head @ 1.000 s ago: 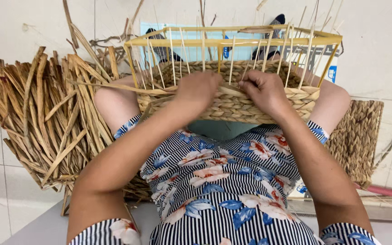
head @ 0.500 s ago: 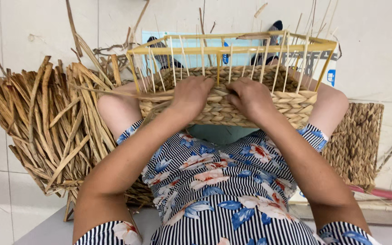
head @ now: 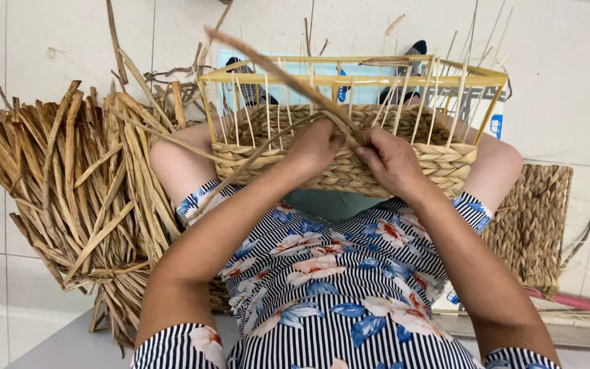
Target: The person weaves dried plant fibers around a wire frame by hand to form the sides and rim of a basket, pulling and tucking the fibers between the wire uprights while sitting on the floor.
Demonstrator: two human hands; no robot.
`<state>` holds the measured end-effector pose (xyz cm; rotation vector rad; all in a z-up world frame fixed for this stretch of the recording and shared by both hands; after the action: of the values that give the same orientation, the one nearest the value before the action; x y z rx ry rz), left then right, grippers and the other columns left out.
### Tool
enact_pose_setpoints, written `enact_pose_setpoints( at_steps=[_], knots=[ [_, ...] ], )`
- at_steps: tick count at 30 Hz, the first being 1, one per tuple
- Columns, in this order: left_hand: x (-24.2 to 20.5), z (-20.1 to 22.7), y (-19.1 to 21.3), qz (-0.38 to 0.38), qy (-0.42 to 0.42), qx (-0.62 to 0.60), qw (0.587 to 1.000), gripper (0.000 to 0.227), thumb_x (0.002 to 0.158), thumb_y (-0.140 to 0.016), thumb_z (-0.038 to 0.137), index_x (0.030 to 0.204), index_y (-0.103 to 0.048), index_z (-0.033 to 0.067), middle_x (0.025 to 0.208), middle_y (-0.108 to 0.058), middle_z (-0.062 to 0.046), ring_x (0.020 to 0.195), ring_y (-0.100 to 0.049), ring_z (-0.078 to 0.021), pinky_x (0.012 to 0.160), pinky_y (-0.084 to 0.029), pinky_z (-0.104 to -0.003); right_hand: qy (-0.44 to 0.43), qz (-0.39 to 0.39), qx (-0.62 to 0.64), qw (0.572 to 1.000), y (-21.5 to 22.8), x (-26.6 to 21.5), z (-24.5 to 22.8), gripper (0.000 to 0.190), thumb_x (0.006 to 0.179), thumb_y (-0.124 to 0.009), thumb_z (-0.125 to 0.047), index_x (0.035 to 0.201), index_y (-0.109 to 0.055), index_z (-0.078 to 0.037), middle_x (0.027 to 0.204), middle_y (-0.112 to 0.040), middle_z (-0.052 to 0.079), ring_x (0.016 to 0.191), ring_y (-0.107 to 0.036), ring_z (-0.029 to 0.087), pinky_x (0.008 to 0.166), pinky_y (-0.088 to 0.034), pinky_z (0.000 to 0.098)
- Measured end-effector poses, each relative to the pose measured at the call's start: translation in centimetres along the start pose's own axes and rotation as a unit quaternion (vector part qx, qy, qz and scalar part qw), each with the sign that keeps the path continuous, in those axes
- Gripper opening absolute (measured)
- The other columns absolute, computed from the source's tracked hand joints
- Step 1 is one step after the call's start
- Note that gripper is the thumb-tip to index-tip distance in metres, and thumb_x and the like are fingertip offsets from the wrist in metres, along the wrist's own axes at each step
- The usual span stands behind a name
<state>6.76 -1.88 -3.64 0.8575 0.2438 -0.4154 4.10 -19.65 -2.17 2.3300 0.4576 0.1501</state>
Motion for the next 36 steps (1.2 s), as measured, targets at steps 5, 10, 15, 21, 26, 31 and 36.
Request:
enact_pose_setpoints(
  at_steps=[5,10,15,21,26,31,36],
  knots=[
    [-0.3,1.0,1.0,0.168,-0.209,-0.071,0.961,0.026,0.105,-0.056,0.025,0.087,-0.065,0.0075,0.085,-0.07,-0.006,0.081,-0.07,-0.0172,0.075,-0.062,-0.032,0.011,-0.012,0.043,0.999,0.1,-0.6,0.3,0.017,0.096,-0.069,-0.016,0.103,-0.059,-0.005,0.087,-0.067,0.013,0.078,-0.067,0.03,0.067,-0.052,0.0419],
    [-6.1,0.0,-1.4,0.02,-0.053,-0.382,0.923,0.031,0.107,-0.053,0.03,0.1,-0.071,0.0067,0.092,-0.077,-0.009,0.08,-0.078,-0.0183,0.071,-0.068,-0.032,-0.099,-0.062,-0.043,0.992,-0.7,2.5,-0.6,0.014,0.095,-0.069,-0.018,0.104,-0.065,-0.009,0.092,-0.075,0.011,0.078,-0.073,0.03,0.074,-0.057,0.0447],
    [-5.3,-0.7,0.8,0.179,-0.28,-0.061,0.941,0.037,0.101,-0.058,0.037,0.115,-0.071,0.0059,0.107,-0.076,-0.011,0.098,-0.073,-0.0241,0.086,-0.06,-0.04,-0.006,-0.131,-0.112,0.985,-0.2,3.5,-1.9,0.024,0.094,-0.068,-0.017,0.117,-0.068,-0.009,0.104,-0.075,0.014,0.092,-0.071,0.034,0.081,-0.055,0.0486],
    [-3.7,-2.4,2.1,0.226,-0.301,0.214,0.901,0.026,0.085,-0.068,0.014,0.11,-0.07,0.0051,0.103,-0.071,-0.009,0.103,-0.063,-0.0294,0.092,-0.048,-0.045,0.052,-0.038,-0.031,0.997,-0.3,1.7,-2.0,0.018,0.095,-0.069,-0.012,0.111,-0.074,-0.008,0.115,-0.072,0.017,0.102,-0.069,0.033,0.086,-0.055,0.0429],
    [-4.6,-3.8,0.8,0.192,-0.259,0.229,0.918,0.019,0.088,-0.067,0.005,0.107,-0.071,0.0073,0.094,-0.067,-0.009,0.097,-0.061,-0.028,0.086,-0.048,-0.044,-0.053,0.032,0.037,0.997,-1.3,1.9,-1.1,0.019,0.097,-0.068,-0.012,0.113,-0.077,-0.008,0.103,-0.077,0.013,0.087,-0.075,0.024,0.077,-0.057,0.0372],
    [-6.0,-3.4,0.9,0.206,-0.241,0.214,0.924,0.05,0.075,-0.072,0.045,0.1,-0.065,0.0019,0.096,-0.067,-0.013,0.09,-0.063,-0.0268,0.081,-0.05,-0.041,-0.044,0.019,0.086,0.995,-0.7,2.6,-0.7,0.017,0.098,-0.067,-0.011,0.112,-0.075,-0.005,0.095,-0.078,0.013,0.083,-0.076,0.021,0.072,-0.059,0.0343],
    [-5.2,-0.8,1.7,0.083,-0.193,0.333,0.919,0.017,0.087,-0.068,0.013,0.102,-0.065,0.0049,0.09,-0.07,-0.011,0.086,-0.069,-0.0279,0.075,-0.054,-0.044,-0.07,0.007,0.053,0.996,-0.9,2.9,-0.8,0.016,0.099,-0.068,-0.013,0.111,-0.076,-0.006,0.093,-0.077,0.014,0.08,-0.075,0.023,0.072,-0.058,0.0359]
  ],
)
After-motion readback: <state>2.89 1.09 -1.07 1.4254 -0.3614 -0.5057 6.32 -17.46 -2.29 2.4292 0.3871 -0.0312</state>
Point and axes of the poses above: each hand's wrist, its own x-axis towards the middle knuckle, its own y-axis out of the back of the hand, z = x × y, the point moved 3 cm from there along x, towards the middle knuckle
